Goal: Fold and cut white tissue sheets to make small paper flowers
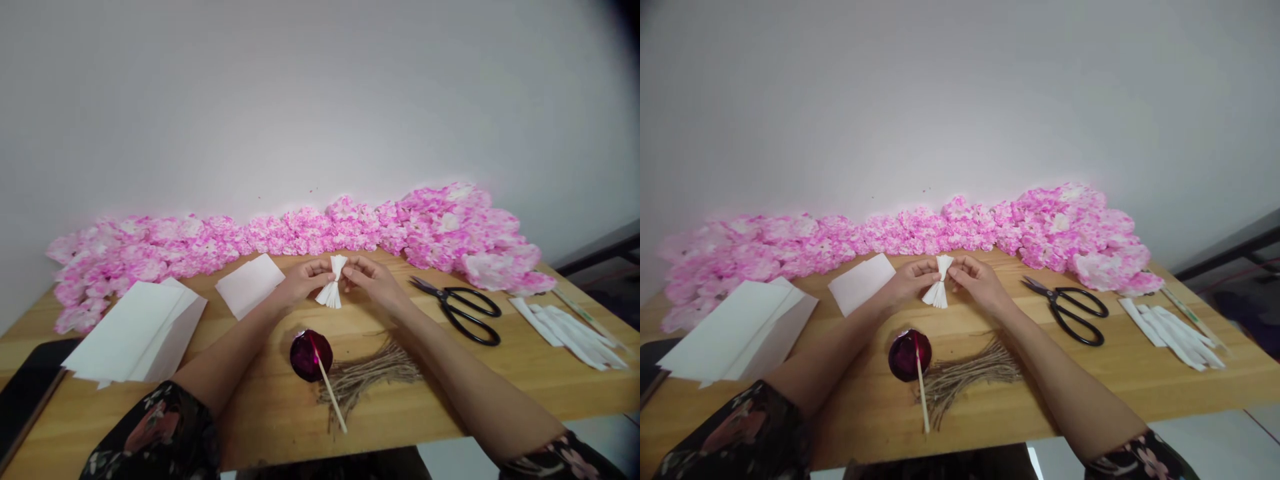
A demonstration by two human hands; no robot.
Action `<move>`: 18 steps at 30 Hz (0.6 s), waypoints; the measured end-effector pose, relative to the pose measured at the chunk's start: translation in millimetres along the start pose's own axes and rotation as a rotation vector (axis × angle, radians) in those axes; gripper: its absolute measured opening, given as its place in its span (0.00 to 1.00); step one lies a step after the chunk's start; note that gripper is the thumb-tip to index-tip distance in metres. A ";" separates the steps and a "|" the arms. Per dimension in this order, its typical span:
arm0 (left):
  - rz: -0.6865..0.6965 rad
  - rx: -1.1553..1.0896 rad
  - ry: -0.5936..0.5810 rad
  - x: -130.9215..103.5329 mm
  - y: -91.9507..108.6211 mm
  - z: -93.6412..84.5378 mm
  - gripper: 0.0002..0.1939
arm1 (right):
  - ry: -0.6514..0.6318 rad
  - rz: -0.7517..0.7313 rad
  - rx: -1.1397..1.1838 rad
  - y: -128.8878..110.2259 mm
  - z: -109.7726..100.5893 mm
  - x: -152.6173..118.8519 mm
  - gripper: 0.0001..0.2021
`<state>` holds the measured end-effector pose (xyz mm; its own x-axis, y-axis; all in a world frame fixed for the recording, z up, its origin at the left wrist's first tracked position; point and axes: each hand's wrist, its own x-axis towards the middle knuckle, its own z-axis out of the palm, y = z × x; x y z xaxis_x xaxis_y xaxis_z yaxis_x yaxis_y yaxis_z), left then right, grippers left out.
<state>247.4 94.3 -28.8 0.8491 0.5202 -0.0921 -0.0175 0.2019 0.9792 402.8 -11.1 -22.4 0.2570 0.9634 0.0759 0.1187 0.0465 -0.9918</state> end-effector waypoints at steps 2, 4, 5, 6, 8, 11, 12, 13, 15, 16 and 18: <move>-0.014 -0.018 0.025 -0.6 1.5 -2.0 0.21 | 0.015 -0.077 -0.083 -4.2 -2.4 -1.8 0.19; -0.027 -0.004 0.040 -1.2 3.4 -4.0 0.20 | 0.055 -0.252 -0.288 -10.4 -5.8 -4.2 0.24; -0.036 0.008 0.036 -1.5 4.3 -4.8 0.19 | 0.058 -0.361 -0.425 -13.5 -7.5 -5.3 0.25; -0.047 0.025 0.024 -1.7 5.0 -5.4 0.18 | 0.043 -0.472 -0.564 -16.4 -8.9 -6.4 0.25; -0.061 0.064 -0.012 -1.8 5.4 -5.7 0.17 | -0.022 -0.650 -0.783 -20.0 -10.2 -7.8 0.22; -0.081 0.130 -0.061 -1.9 4.6 -4.8 0.16 | -0.069 -0.723 -0.918 -19.0 -9.6 -8.3 0.16; -0.075 0.168 -0.062 -2.0 4.4 -4.4 0.16 | -0.056 -0.712 -0.936 -17.4 -9.4 -8.1 0.14; -0.047 0.225 -0.041 -2.1 4.3 -4.1 0.17 | -0.030 -0.693 -0.946 -15.4 -9.5 -7.8 0.13; 0.060 0.395 0.046 -2.2 4.2 -4.1 0.17 | 0.038 -0.660 -0.942 -11.4 -10.6 -7.0 0.12; 0.131 0.490 0.093 -2.1 4.0 -4.3 0.17 | 0.070 -0.647 -0.927 -9.5 -11.4 -6.5 0.12; 0.282 0.662 0.141 -1.2 2.5 -5.4 0.16 | 0.107 -0.625 -0.887 -6.2 -13.0 -5.6 0.12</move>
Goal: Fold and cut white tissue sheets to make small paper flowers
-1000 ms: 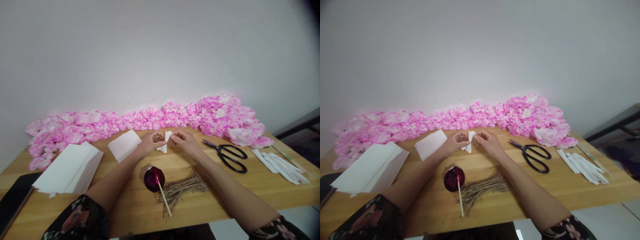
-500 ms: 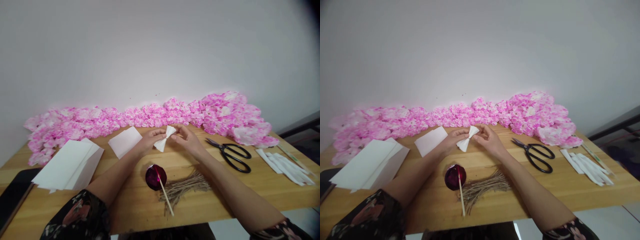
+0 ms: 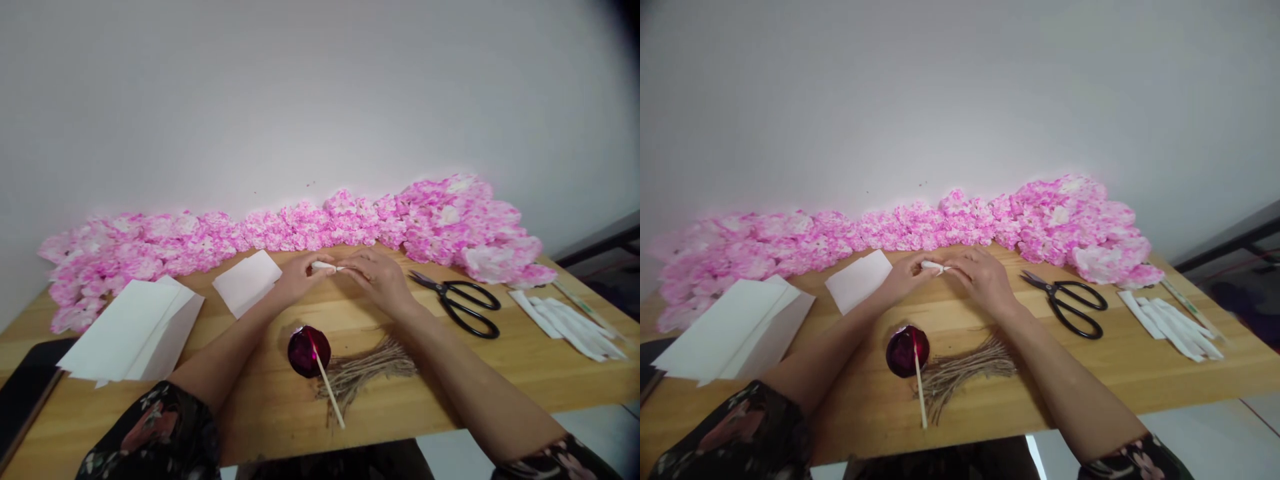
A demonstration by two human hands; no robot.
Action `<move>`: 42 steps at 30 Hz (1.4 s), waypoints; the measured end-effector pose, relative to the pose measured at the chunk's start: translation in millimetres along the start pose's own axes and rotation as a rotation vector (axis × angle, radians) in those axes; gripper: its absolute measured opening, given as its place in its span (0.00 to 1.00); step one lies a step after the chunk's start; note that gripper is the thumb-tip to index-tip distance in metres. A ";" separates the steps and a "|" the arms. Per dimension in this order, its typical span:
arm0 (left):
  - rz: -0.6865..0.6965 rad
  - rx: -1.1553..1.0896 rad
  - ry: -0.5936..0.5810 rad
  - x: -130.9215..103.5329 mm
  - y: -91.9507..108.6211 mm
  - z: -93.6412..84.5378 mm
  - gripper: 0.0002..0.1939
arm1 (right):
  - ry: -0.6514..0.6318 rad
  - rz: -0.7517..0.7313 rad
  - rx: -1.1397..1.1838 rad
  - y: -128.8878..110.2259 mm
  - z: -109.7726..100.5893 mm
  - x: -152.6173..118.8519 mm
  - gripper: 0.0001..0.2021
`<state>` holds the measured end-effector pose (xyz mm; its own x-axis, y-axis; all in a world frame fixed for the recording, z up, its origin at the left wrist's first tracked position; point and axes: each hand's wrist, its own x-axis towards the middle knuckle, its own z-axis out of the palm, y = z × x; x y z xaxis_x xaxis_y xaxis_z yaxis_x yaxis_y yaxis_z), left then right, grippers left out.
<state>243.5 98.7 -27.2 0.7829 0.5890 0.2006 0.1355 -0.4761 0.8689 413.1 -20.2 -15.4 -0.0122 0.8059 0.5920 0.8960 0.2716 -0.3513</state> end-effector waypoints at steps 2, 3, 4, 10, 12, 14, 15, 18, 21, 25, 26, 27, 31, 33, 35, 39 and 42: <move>0.158 0.123 0.032 0.6 -3.2 1.0 0.15 | 0.007 0.021 0.035 2.2 1.7 -1.1 0.11; 0.232 0.174 0.048 0.9 -5.0 1.6 0.14 | 0.006 0.026 0.050 2.8 2.5 -1.5 0.11; 0.291 0.222 0.063 1.0 -6.5 2.2 0.12 | 0.004 0.028 0.063 3.0 3.4 -1.8 0.11; 0.341 0.495 0.006 -1.2 -5.2 1.9 0.12 | -0.103 0.003 0.007 0.2 5.0 -1.2 0.11; 0.299 0.572 -0.048 -2.4 -2.0 1.5 0.15 | -0.142 0.010 -0.028 -0.4 5.1 -0.4 0.11; 0.275 0.616 -0.080 -3.2 1.6 1.6 0.18 | -0.162 0.020 -0.054 -0.2 5.6 0.1 0.12; 0.273 0.628 -0.085 -3.4 3.4 1.8 0.19 | -0.167 0.028 -0.070 0.1 5.9 0.3 0.12; 0.265 0.663 -0.086 -3.8 8.0 2.2 0.19 | -0.181 0.069 -0.111 1.0 6.2 0.5 0.11; 0.249 0.669 -0.079 -5.1 8.0 2.2 0.19 | -0.210 0.110 -0.101 1.9 5.6 0.4 0.11; 0.234 0.652 -0.026 -8.4 2.8 1.7 0.18 | -0.250 0.085 -0.031 2.9 4.3 -0.4 0.12; 0.232 0.650 -0.011 -8.9 2.0 1.3 0.18 | -0.249 0.070 -0.008 2.9 4.1 -0.5 0.12; 0.226 0.651 0.003 -9.1 1.6 0.8 0.18 | -0.242 0.065 0.015 2.9 3.9 -0.6 0.13; 0.165 0.697 0.012 -6.6 5.6 -7.5 0.19 | -0.215 0.155 0.087 4.5 3.9 -0.7 0.13; 0.147 0.723 0.006 -6.3 9.9 -17.2 0.19 | -0.202 0.209 0.102 8.1 4.4 -1.1 0.12; 0.133 0.724 0.019 -10.3 15.0 -29.7 0.16 | -0.180 0.261 0.110 13.3 5.2 -1.8 0.12; 0.034 0.545 -0.001 -36.9 26.7 -50.5 0.13 | -0.131 0.343 0.110 22.7 7.9 -3.3 0.12; -0.080 0.230 -0.120 -66.4 33.3 -55.5 0.18 | -0.119 0.362 0.103 24.2 9.5 -4.1 0.13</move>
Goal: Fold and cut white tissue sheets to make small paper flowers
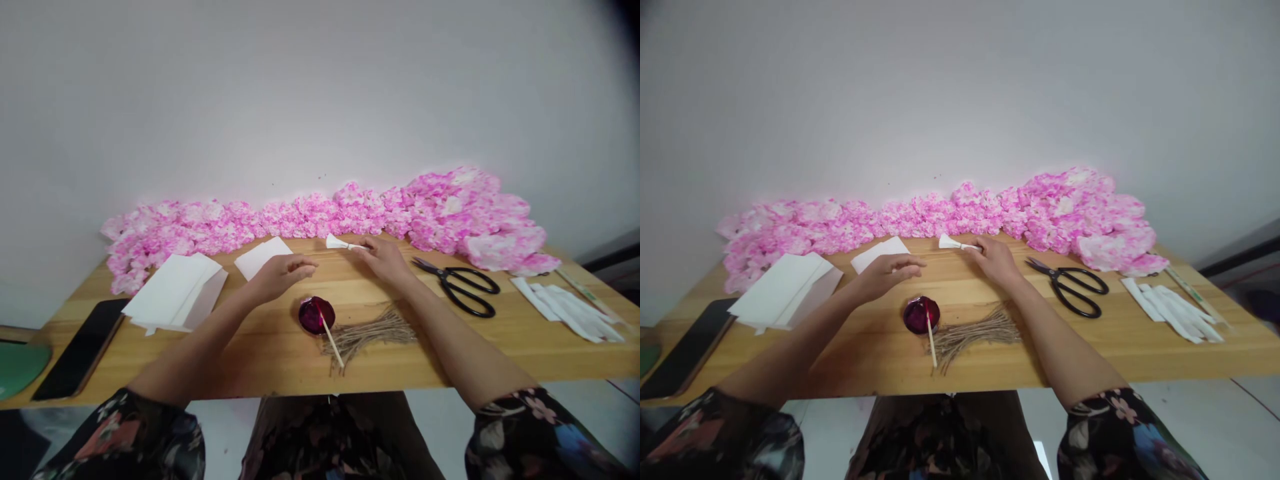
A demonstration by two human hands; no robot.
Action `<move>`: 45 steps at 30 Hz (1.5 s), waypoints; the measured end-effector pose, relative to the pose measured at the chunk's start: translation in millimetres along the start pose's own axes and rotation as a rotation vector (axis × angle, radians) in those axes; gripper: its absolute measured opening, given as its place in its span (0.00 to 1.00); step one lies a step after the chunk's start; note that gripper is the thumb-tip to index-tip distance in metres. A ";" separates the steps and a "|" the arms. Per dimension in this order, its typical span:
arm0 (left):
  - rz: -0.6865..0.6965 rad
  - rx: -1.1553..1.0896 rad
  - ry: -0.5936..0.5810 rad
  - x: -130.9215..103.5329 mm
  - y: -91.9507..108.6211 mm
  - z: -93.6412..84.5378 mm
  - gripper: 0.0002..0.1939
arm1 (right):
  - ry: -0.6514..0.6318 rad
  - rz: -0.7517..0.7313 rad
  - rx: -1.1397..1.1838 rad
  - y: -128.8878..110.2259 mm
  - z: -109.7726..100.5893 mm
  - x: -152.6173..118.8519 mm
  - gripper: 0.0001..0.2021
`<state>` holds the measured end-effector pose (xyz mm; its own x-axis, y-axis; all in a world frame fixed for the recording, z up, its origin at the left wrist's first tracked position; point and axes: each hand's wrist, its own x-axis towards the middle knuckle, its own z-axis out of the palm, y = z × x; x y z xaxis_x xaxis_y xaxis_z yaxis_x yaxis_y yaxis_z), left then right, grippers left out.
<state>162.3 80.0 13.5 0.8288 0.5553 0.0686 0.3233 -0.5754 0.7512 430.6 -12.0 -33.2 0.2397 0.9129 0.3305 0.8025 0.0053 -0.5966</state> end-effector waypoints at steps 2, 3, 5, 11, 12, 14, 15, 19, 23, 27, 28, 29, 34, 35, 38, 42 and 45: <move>-0.066 -0.213 -0.058 -18.2 -1.5 2.2 0.23 | -0.008 0.005 0.017 -1.0 0.4 -0.3 0.13; -0.091 -0.301 -0.072 -25.9 -3.8 3.9 0.27 | -0.013 0.004 0.028 -1.9 0.3 -0.4 0.13; -0.118 -0.414 -0.083 -38.6 -10.7 7.9 0.37 | -0.017 -0.002 0.048 -3.5 0.0 -0.4 0.13; -0.112 -0.478 -0.235 -54.6 -21.9 22.7 0.53 | -0.027 0.014 0.065 -5.3 -0.2 -1.7 0.13; -0.101 -0.460 -0.249 -54.4 -19.8 24.5 0.53 | -0.032 0.020 0.071 -5.5 -0.1 -2.1 0.13; -0.068 -0.390 -0.270 -52.3 -13.1 26.0 0.54 | -0.042 0.027 0.092 -6.8 -0.7 -2.0 0.13; -0.047 -0.339 -0.281 -50.8 -9.3 25.8 0.55 | -0.042 0.032 0.098 -8.3 -1.9 -1.4 0.13; 0.017 -0.119 -0.318 -44.5 2.0 22.3 0.56 | 0.001 0.063 0.038 -22.1 -19.5 1.8 0.12; 0.046 -0.042 -0.346 -41.6 3.6 21.8 0.55 | -0.146 -0.014 -0.244 -40.2 -53.0 -9.7 0.09; 0.033 -0.022 -0.352 -41.4 3.3 22.1 0.53 | -0.360 -0.163 -0.311 -37.9 -75.5 -40.2 0.11; 0.026 -0.020 -0.356 -41.4 3.4 21.9 0.53 | -0.421 -0.197 -0.309 -33.7 -76.9 -47.8 0.10; 0.022 -0.021 -0.359 -41.3 3.6 21.7 0.53 | -0.465 -0.218 -0.312 -29.0 -76.6 -54.5 0.09; 0.015 -0.060 -0.353 -40.5 3.1 22.1 0.54 | -0.475 -0.301 -0.426 -16.9 -60.3 -69.0 0.08; 0.019 -0.075 -0.351 -40.5 2.8 22.4 0.54 | -0.464 -0.319 -0.456 -17.7 -56.3 -68.7 0.10; 0.036 -0.106 -0.343 -41.0 2.1 22.8 0.55 | -0.447 -0.391 -0.481 -22.4 -47.5 -65.2 0.12; 0.014 -0.087 -0.345 -42.1 2.7 22.3 0.55 | -0.443 -0.418 -0.388 -28.6 -47.1 -63.7 0.10; 0.007 -0.079 -0.353 -42.2 3.6 21.8 0.54 | -0.423 -0.402 -0.331 -35.8 -55.7 -71.0 0.13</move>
<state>138.4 41.4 -1.1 0.9421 0.3015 -0.1464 0.2917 -0.5226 0.8011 415.3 -99.8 5.4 -0.2936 0.9477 0.1250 0.9260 0.3144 -0.2091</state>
